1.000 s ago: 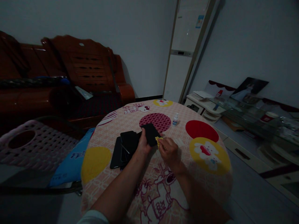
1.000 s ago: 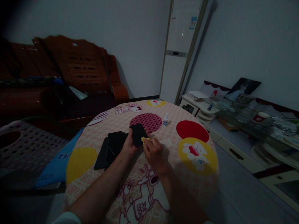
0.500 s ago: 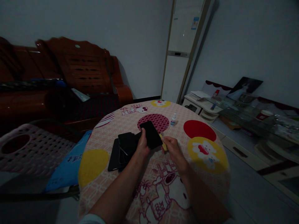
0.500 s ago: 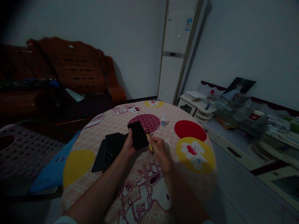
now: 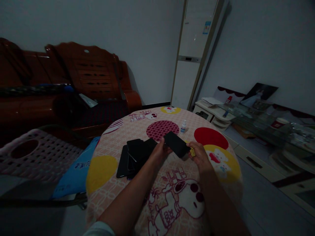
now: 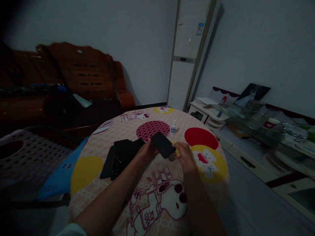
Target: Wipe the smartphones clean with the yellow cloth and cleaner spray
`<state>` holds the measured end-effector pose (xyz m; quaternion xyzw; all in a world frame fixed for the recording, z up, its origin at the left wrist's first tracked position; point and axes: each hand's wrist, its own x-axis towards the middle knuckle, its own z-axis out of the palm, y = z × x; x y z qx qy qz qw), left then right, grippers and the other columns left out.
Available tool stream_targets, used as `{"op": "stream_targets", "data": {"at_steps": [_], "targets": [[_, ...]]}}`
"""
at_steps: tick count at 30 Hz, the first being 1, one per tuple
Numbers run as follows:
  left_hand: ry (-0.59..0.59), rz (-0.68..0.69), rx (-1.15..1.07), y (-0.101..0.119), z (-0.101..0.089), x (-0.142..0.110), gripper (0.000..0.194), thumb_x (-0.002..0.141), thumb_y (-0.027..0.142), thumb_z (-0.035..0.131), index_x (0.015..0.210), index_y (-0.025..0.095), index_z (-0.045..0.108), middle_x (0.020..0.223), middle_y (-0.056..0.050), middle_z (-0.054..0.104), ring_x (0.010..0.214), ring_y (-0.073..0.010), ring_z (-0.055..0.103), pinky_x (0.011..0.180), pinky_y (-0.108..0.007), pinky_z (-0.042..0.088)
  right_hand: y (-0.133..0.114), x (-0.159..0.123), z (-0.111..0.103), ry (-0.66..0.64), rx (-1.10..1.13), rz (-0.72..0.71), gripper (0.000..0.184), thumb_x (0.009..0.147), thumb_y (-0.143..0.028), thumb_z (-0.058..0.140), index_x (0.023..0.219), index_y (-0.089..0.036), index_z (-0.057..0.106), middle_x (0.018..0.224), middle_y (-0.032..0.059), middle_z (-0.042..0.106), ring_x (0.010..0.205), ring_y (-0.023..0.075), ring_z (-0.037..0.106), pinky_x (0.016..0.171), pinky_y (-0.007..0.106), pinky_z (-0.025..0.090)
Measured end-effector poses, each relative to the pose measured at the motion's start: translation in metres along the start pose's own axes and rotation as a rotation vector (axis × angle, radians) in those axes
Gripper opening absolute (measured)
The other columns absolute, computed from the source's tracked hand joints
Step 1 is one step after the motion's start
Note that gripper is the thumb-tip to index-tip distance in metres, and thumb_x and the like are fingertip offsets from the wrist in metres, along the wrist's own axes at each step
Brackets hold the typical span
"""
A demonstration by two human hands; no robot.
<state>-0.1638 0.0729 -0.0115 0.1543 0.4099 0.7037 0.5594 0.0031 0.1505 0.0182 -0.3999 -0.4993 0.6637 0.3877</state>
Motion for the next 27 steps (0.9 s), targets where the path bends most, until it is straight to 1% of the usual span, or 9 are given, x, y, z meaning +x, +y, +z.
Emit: {"op": "stream_targets", "data": {"at_steps": [2, 4, 8, 11, 15, 18, 23, 25, 27], "targets": [[0.041, 0.107, 0.193, -0.002, -0.006, 0.004, 0.031, 0.081, 0.036, 0.066, 0.103, 0.014, 0.064, 0.098, -0.012, 0.068, 0.084, -0.0181, 0.066, 0.086, -0.035, 0.051, -0.005, -0.001, -0.020, 0.156, 0.014, 0.033, 0.018, 0.055, -0.025, 0.068, 0.060, -0.017, 0.054, 0.046, -0.0069, 0.051, 0.031, 0.0067, 0.043, 0.029, 0.017, 0.028], [0.123, 0.229, 0.427, -0.002, -0.013, 0.008, 0.034, 0.073, 0.025, 0.071, 0.106, 0.019, 0.063, 0.101, -0.010, 0.067, 0.091, -0.0195, 0.065, 0.089, -0.037, 0.049, -0.006, -0.002, -0.040, 0.265, 0.027, 0.029, 0.019, 0.052, -0.024, 0.070, 0.062, -0.017, 0.055, 0.048, -0.0067, 0.053, 0.032, 0.0065, 0.044, 0.029, 0.017, 0.028], [0.190, 0.495, 0.892, 0.007, -0.022, 0.009, 0.037, 0.072, 0.021, 0.067, 0.109, 0.022, 0.064, 0.113, -0.013, 0.065, 0.105, -0.0250, 0.061, 0.093, -0.041, 0.045, -0.001, -0.001, -0.076, 0.423, 0.052, -0.060, 0.019, 0.049, -0.026, 0.070, 0.058, -0.016, 0.056, 0.045, -0.0062, 0.053, 0.030, 0.0071, 0.042, 0.026, 0.017, 0.025], [0.235, 0.608, 1.254, 0.021, -0.027, 0.002, 0.039, 0.074, 0.020, 0.064, 0.113, 0.017, 0.062, 0.124, -0.017, 0.060, 0.118, -0.0297, 0.054, 0.100, -0.042, 0.039, 0.006, 0.003, -0.094, 0.496, 0.028, -0.113, 0.019, 0.049, -0.027, 0.070, 0.057, -0.016, 0.057, 0.047, -0.0054, 0.054, 0.031, 0.0074, 0.043, 0.027, 0.018, 0.026], [0.227, 0.545, 1.729, 0.049, -0.040, -0.011, 0.043, 0.079, 0.025, 0.060, 0.120, 0.016, 0.058, 0.126, -0.017, 0.059, 0.121, -0.0302, 0.051, 0.100, -0.040, 0.036, 0.016, 0.008, -0.105, 0.519, -0.130, -0.085, 0.017, 0.052, -0.029, 0.068, 0.056, -0.017, 0.056, 0.042, -0.0059, 0.049, 0.033, 0.0095, 0.043, 0.029, 0.020, 0.025], [0.272, 0.356, 2.008, 0.068, -0.052, -0.019, 0.049, 0.078, 0.035, 0.061, 0.124, 0.018, 0.056, 0.124, -0.017, 0.059, 0.118, -0.0352, 0.051, 0.099, -0.050, 0.034, 0.020, 0.011, -0.110, 0.533, -0.385, -0.074, 0.016, 0.059, -0.032, 0.064, 0.054, -0.019, 0.056, 0.037, -0.0060, 0.044, 0.034, 0.0112, 0.042, 0.034, 0.023, 0.025], [0.205, 0.234, 2.136, 0.081, -0.055, -0.028, 0.056, 0.077, 0.043, 0.062, 0.124, 0.013, 0.056, 0.122, -0.020, 0.058, 0.120, -0.0374, 0.047, 0.097, -0.049, 0.035, 0.014, 0.011, -0.110, 0.640, -1.035, -0.337, 0.022, 0.070, -0.027, 0.056, 0.052, -0.016, 0.062, 0.055, 0.0075, 0.061, 0.055, 0.0173, 0.052, 0.053, 0.028, 0.031], [0.196, 0.230, 2.138, 0.081, -0.050, -0.030, 0.058, 0.074, 0.040, 0.066, 0.124, 0.014, 0.056, 0.118, -0.020, 0.060, 0.116, -0.0367, 0.049, 0.094, -0.045, 0.037, 0.010, 0.008, -0.100, 0.702, -1.082, -0.455, 0.022, 0.074, -0.027, 0.054, 0.064, -0.014, 0.069, 0.066, 0.0117, 0.066, 0.062, 0.0192, 0.055, 0.058, 0.029, 0.033], [0.232, 0.236, 2.092, 0.079, -0.043, -0.032, 0.062, 0.068, 0.036, 0.072, 0.124, 0.017, 0.055, 0.116, -0.019, 0.059, 0.112, -0.0357, 0.052, 0.090, -0.040, 0.040, 0.008, 0.004, -0.083, 0.645, -0.976, -0.542, 0.023, 0.075, -0.030, 0.055, 0.072, -0.015, 0.072, 0.069, 0.0106, 0.068, 0.064, 0.0193, 0.056, 0.061, 0.028, 0.036]]}}
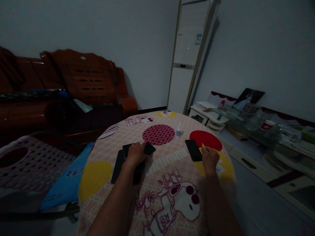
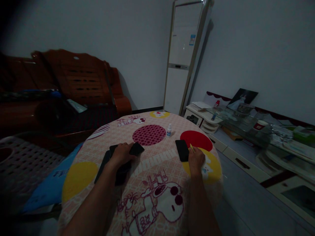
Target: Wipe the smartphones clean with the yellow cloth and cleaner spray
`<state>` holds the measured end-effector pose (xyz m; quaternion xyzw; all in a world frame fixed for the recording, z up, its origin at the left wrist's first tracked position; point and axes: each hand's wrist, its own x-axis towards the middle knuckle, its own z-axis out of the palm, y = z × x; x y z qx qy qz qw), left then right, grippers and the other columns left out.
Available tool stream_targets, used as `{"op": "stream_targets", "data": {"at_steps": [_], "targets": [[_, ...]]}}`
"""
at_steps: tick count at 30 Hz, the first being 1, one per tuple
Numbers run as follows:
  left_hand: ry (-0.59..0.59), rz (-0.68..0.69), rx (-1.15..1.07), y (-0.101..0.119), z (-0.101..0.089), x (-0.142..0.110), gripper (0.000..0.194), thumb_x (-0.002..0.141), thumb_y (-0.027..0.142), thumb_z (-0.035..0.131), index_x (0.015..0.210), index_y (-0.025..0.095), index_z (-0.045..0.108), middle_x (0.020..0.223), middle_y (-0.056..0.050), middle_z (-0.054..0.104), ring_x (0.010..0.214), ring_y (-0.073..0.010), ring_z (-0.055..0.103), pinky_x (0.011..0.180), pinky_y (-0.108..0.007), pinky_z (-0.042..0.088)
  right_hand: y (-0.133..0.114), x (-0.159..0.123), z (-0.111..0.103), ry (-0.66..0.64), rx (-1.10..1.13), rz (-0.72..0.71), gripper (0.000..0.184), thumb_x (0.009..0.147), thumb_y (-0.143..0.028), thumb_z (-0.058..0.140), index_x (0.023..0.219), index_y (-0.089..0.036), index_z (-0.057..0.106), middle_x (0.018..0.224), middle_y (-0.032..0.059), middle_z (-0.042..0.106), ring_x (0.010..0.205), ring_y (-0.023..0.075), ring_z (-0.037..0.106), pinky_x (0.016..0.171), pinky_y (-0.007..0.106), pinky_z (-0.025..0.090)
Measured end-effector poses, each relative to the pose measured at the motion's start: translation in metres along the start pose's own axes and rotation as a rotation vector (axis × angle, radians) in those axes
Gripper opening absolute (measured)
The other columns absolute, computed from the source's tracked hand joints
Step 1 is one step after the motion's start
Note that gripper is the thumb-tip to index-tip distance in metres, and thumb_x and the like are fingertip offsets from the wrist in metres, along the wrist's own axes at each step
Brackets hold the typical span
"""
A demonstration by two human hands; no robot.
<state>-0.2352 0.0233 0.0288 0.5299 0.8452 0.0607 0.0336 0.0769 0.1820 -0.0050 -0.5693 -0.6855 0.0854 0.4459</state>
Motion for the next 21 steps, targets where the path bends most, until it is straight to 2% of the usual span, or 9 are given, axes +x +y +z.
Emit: {"op": "stream_targets", "data": {"at_steps": [3, 6, 9, 11, 13, 15, 18, 20, 21], "targets": [[0.055, -0.025, -0.182, 0.009, -0.001, -0.001, 0.060, 0.061, 0.025, 0.076, 0.118, 0.020, 0.059, 0.114, -0.017, 0.059, 0.105, -0.0336, 0.056, 0.085, -0.037, 0.042, -0.029, -0.013, 0.011, -0.105, 0.298, 0.006, 0.024, 0.075, -0.037, 0.059, 0.078, -0.018, 0.073, 0.067, 0.0049, 0.068, 0.064, 0.0185, 0.058, 0.061, 0.026, 0.041], [0.139, -0.022, -0.479, 0.016, -0.002, 0.000, 0.036, 0.057, 0.016, 0.077, 0.092, 0.020, 0.068, 0.098, -0.012, 0.064, 0.100, -0.0333, 0.059, 0.088, -0.038, 0.041, -0.054, -0.023, 0.025, -0.188, 0.428, 0.015, 0.025, 0.073, -0.041, 0.063, 0.076, -0.019, 0.072, 0.072, 0.0023, 0.069, 0.070, 0.0185, 0.060, 0.061, 0.024, 0.044], [0.178, 0.004, -0.846, 0.023, -0.003, 0.003, 0.021, 0.054, 0.016, 0.078, 0.071, 0.021, 0.067, 0.080, -0.006, 0.066, 0.095, -0.0301, 0.061, 0.089, -0.037, 0.042, -0.072, -0.022, 0.037, -0.295, 0.539, 0.066, 0.030, 0.074, -0.044, 0.060, 0.074, -0.016, 0.071, 0.061, 0.0007, 0.064, 0.057, 0.0140, 0.056, 0.050, 0.021, 0.041], [0.151, 0.017, -1.162, 0.031, -0.001, 0.005, 0.018, 0.058, 0.020, 0.077, 0.073, 0.020, 0.067, 0.076, -0.003, 0.067, 0.087, -0.0258, 0.062, 0.083, -0.035, 0.046, -0.081, -0.016, 0.046, -0.330, 0.650, 0.138, 0.032, 0.072, -0.044, 0.061, 0.081, -0.015, 0.071, 0.061, 0.0005, 0.064, 0.051, 0.0120, 0.054, 0.044, 0.020, 0.038], [0.090, -0.013, -1.537, 0.041, 0.006, 0.009, 0.021, 0.064, 0.024, 0.074, 0.083, 0.018, 0.067, 0.079, -0.002, 0.069, 0.077, -0.0217, 0.064, 0.075, -0.032, 0.050, -0.088, -0.013, 0.057, -0.329, 0.772, 0.219, 0.037, 0.065, -0.043, 0.066, 0.090, -0.016, 0.069, 0.066, 0.0002, 0.066, 0.049, 0.0105, 0.054, 0.041, 0.019, 0.038], [0.021, -0.165, -1.833, 0.051, 0.016, 0.012, 0.019, 0.070, 0.025, 0.071, 0.087, 0.016, 0.066, 0.077, -0.003, 0.070, 0.068, -0.0181, 0.064, 0.069, -0.030, 0.051, -0.090, -0.013, 0.071, -0.318, 0.851, 0.298, 0.037, 0.063, -0.044, 0.066, 0.086, -0.015, 0.068, 0.062, -0.0008, 0.064, 0.045, 0.0095, 0.052, 0.038, 0.018, 0.036], [-0.147, -0.521, -2.011, 0.062, 0.032, 0.016, 0.017, 0.082, 0.031, 0.061, 0.088, 0.016, 0.065, 0.068, -0.004, 0.068, 0.057, -0.0176, 0.063, 0.062, -0.032, 0.052, -0.086, -0.023, 0.091, -0.342, 0.895, 0.430, 0.038, 0.061, -0.046, 0.066, 0.082, -0.014, 0.066, 0.059, -0.0013, 0.062, 0.041, 0.0093, 0.050, 0.033, 0.018, 0.034], [-0.240, -0.628, -2.141, 0.066, 0.038, 0.017, 0.025, 0.087, 0.036, 0.054, 0.095, 0.015, 0.065, 0.070, -0.006, 0.068, 0.060, -0.0201, 0.065, 0.066, -0.037, 0.054, -0.081, -0.031, 0.100, -0.370, 0.893, 0.449, 0.037, 0.061, -0.045, 0.067, 0.081, -0.014, 0.066, 0.056, -0.0029, 0.059, 0.040, 0.0086, 0.048, 0.033, 0.017, 0.033], [-0.237, -0.648, -2.210, 0.068, 0.040, 0.017, 0.028, 0.089, 0.037, 0.050, 0.097, 0.014, 0.064, 0.071, -0.006, 0.069, 0.061, -0.0203, 0.066, 0.068, -0.038, 0.055, -0.079, -0.034, 0.103, -0.385, 0.894, 0.437, 0.035, 0.062, -0.044, 0.066, 0.080, -0.014, 0.066, 0.054, -0.0039, 0.057, 0.039, 0.0081, 0.046, 0.033, 0.017, 0.033]]}}
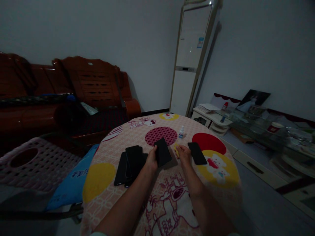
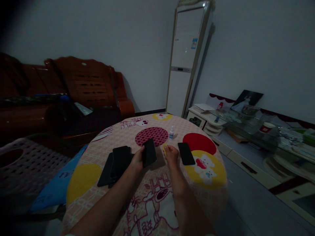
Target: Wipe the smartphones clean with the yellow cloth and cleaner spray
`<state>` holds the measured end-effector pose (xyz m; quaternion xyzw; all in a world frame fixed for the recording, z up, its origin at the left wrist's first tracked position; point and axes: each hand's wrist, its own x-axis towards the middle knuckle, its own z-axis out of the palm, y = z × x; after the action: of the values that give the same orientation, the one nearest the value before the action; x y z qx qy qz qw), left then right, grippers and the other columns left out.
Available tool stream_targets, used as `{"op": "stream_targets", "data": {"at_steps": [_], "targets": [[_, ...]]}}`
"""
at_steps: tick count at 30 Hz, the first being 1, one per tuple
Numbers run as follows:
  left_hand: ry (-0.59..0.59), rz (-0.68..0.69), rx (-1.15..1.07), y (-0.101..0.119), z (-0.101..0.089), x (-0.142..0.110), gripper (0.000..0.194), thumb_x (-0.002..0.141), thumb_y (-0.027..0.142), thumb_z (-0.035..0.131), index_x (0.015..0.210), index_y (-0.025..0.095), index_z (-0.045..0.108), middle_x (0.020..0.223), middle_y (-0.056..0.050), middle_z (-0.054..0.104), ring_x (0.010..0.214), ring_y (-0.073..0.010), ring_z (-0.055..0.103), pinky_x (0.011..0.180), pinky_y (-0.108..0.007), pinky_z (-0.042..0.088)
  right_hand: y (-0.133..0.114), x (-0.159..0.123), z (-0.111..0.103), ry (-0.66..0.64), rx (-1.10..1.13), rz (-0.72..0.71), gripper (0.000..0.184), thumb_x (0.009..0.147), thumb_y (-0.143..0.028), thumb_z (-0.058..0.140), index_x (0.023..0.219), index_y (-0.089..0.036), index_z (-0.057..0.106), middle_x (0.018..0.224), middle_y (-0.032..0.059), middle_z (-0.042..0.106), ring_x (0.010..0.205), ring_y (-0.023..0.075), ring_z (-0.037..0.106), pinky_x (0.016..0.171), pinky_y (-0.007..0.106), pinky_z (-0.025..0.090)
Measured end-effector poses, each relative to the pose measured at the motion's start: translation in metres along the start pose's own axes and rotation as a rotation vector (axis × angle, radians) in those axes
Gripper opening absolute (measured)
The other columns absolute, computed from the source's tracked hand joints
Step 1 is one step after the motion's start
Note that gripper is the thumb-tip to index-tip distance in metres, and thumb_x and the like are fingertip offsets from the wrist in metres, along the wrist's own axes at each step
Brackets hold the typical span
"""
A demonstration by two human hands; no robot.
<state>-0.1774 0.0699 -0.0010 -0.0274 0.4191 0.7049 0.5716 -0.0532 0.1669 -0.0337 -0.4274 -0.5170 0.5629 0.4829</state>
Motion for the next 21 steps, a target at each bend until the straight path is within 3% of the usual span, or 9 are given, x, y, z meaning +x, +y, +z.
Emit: {"op": "stream_targets", "data": {"at_steps": [3, 6, 12, 16, 21], "targets": [[-0.086, 0.028, -0.163, -0.001, 0.000, -0.002, 0.035, 0.093, 0.040, 0.042, 0.102, 0.015, 0.064, 0.077, -0.007, 0.070, 0.069, -0.0196, 0.068, 0.078, -0.038, 0.054, 0.007, 0.001, -0.003, -0.052, 0.020, -0.038, 0.030, 0.066, -0.045, 0.063, 0.072, -0.015, 0.064, 0.050, -0.0059, 0.052, 0.039, 0.0071, 0.043, 0.035, 0.017, 0.034], [-0.186, 0.032, -0.219, -0.001, -0.003, -0.003, 0.041, 0.094, 0.046, 0.037, 0.104, 0.015, 0.063, 0.083, -0.008, 0.071, 0.081, -0.0222, 0.069, 0.084, -0.042, 0.053, 0.007, 0.004, -0.007, -0.051, 0.084, -0.072, 0.029, 0.068, -0.045, 0.061, 0.070, -0.016, 0.063, 0.057, -0.0039, 0.056, 0.045, 0.0076, 0.047, 0.042, 0.018, 0.039], [-0.359, -0.089, -0.167, -0.006, -0.006, 0.001, 0.044, 0.092, 0.045, 0.041, 0.108, 0.010, 0.062, 0.092, -0.015, 0.070, 0.094, -0.0286, 0.067, 0.089, -0.047, 0.049, -0.002, 0.001, -0.008, -0.063, 0.074, -0.128, 0.032, 0.067, -0.036, 0.062, 0.093, -0.017, 0.068, 0.084, 0.0023, 0.069, 0.069, 0.0133, 0.062, 0.062, 0.023, 0.049], [-0.361, -0.139, -0.103, -0.014, 0.000, -0.001, 0.043, 0.093, 0.044, 0.042, 0.104, 0.009, 0.064, 0.086, -0.013, 0.071, 0.084, -0.0250, 0.069, 0.085, -0.041, 0.051, -0.016, -0.012, -0.002, -0.120, -0.127, -0.380, 0.022, 0.074, -0.030, 0.060, 0.090, -0.018, 0.069, 0.083, 0.0025, 0.069, 0.077, 0.0164, 0.063, 0.069, 0.026, 0.049], [-0.295, -0.157, -0.082, -0.019, 0.008, -0.004, 0.040, 0.092, 0.045, 0.044, 0.094, 0.012, 0.067, 0.080, -0.009, 0.071, 0.076, -0.0211, 0.069, 0.078, -0.034, 0.053, -0.024, -0.036, 0.010, -0.317, -0.437, -0.744, 0.015, 0.083, -0.021, 0.057, 0.085, -0.020, 0.072, 0.084, 0.0058, 0.064, 0.082, 0.0184, 0.059, 0.075, 0.031, 0.047]]}}
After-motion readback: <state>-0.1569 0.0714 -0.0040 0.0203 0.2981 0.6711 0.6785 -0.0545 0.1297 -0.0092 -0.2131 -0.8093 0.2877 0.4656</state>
